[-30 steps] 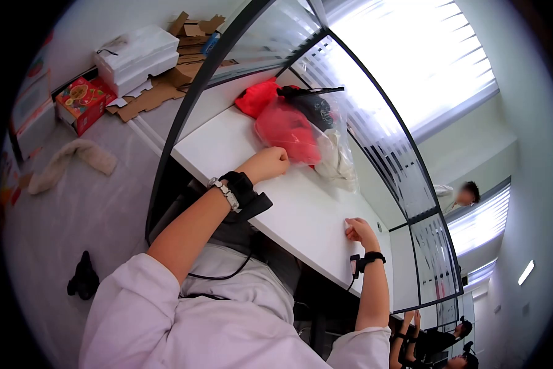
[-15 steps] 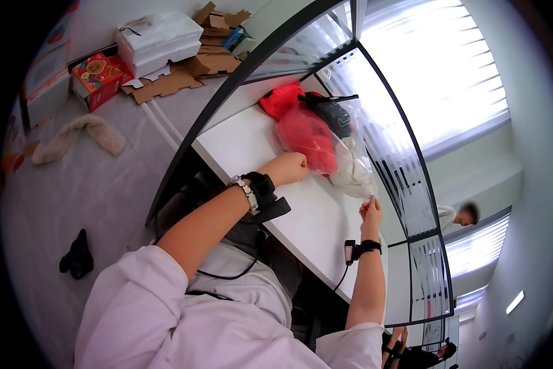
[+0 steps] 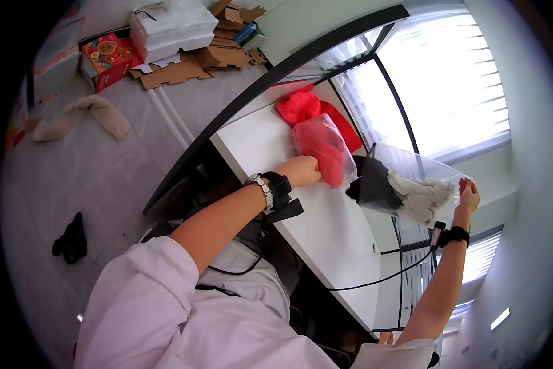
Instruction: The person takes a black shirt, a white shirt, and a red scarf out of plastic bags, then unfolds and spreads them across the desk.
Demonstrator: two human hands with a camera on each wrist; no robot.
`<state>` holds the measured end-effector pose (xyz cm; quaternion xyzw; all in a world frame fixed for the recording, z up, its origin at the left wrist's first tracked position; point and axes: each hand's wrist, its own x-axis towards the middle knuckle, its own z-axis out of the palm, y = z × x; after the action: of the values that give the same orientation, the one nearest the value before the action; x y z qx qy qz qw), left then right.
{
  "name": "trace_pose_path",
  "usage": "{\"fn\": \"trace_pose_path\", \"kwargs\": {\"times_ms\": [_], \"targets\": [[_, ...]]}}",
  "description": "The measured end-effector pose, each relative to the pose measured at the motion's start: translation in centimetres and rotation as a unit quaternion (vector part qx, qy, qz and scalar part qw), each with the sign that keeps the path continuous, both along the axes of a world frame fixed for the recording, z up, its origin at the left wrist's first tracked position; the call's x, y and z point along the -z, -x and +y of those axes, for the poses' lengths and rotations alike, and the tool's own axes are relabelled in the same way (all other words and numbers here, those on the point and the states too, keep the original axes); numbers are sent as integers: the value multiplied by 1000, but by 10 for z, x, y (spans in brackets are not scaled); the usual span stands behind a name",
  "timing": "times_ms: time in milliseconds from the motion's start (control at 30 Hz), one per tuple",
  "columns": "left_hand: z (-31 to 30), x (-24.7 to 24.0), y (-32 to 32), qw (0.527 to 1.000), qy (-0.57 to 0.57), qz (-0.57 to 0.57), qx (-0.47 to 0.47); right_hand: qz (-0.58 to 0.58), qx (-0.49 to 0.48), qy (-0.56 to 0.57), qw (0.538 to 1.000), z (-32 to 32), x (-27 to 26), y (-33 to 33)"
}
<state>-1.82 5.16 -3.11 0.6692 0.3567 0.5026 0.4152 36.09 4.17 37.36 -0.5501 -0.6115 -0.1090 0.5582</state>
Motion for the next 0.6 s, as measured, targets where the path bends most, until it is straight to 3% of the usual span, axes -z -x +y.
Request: {"fn": "trace_pose_path", "kwargs": {"times_ms": [133, 200, 367, 467, 600], "targets": [[4, 3, -3, 1000, -7, -2, -3, -66, 41, 8, 997, -13, -49, 0], [4, 3, -5, 1000, -13, 4, -16, -246, 115, 26, 962, -36, -60, 19], [5, 2, -4, 1000, -6, 18, -10, -332, 143, 11, 932, -63, -60, 36], [2, 0, -1, 1000, -8, 14, -15, -429, 209, -113, 871, -78, -59, 50], [2, -1, -1, 1000, -2, 20, -2, -473, 217, -176, 836, -98, -53, 74]]}}
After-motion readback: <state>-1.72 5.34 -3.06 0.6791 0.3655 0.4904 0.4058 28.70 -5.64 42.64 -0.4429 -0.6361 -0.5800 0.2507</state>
